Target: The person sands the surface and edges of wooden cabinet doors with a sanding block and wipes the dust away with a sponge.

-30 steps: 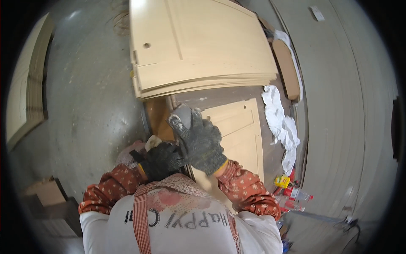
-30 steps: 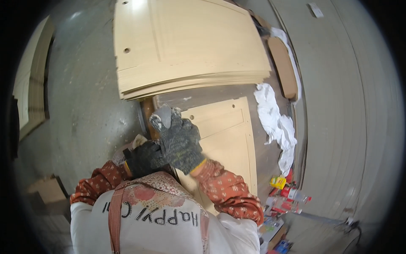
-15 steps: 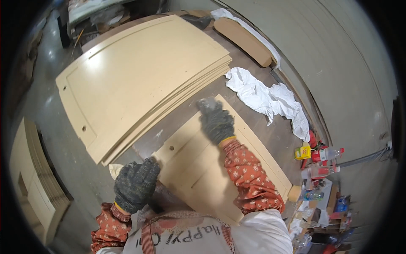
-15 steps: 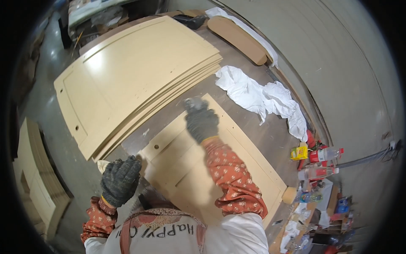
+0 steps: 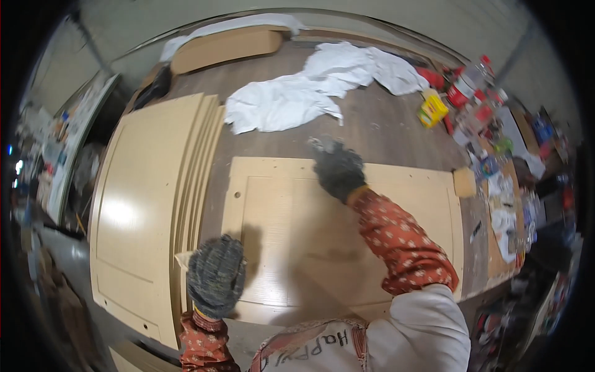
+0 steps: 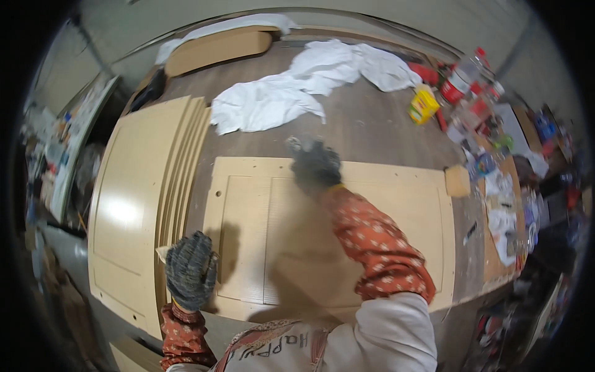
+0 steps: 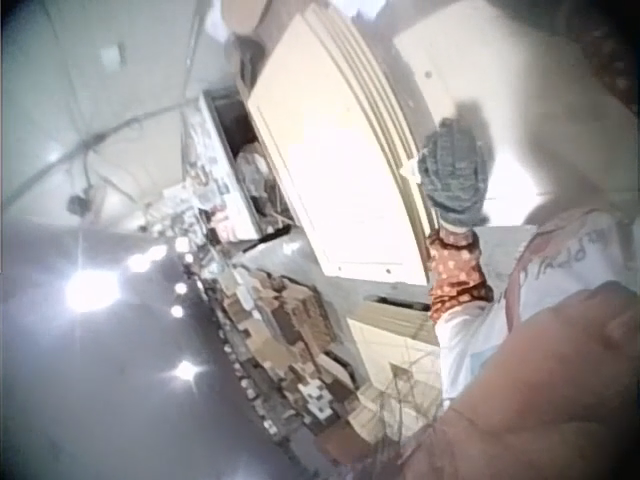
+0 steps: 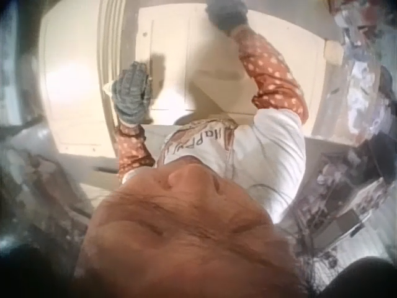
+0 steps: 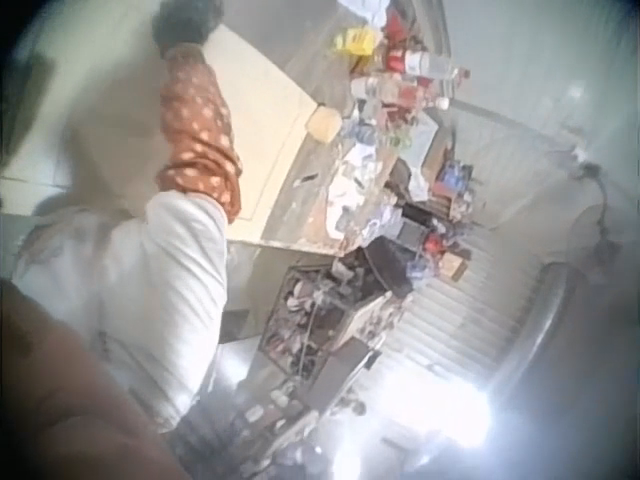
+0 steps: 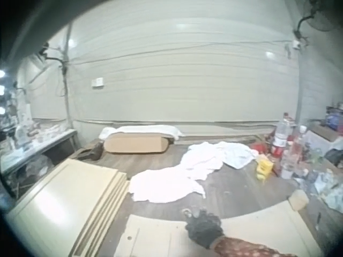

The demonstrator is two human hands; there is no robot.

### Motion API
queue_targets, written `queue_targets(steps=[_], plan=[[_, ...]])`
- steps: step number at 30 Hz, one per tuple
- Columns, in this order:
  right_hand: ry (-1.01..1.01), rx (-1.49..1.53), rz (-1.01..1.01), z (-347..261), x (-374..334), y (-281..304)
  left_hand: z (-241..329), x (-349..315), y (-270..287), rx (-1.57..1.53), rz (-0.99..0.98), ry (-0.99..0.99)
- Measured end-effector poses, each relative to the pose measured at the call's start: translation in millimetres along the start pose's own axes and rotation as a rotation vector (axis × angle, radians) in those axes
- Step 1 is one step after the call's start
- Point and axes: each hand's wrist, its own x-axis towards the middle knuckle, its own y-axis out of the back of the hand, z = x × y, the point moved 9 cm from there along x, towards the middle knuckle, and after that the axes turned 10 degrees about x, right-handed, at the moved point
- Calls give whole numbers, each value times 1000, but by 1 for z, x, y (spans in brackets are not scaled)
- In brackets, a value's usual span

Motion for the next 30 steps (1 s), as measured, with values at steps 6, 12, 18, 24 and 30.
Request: queue_targets(steps=[6,12,18,24,30], plan=[[-591,-331,192,206,-140,84,-16,83,-22,-113,136,-133],[-628,-238,74,186,-137,51,-25,190,-101,-41,169,-224],[-717,-193,219,244,-177,84,34,189,-160,-66,-76,-230],[-896,0,233,325,-219,136,54,89,-123,-104,-158,-342],[-410,-331,381,271,-163,115,62,32,-122,-12,-283,-125]])
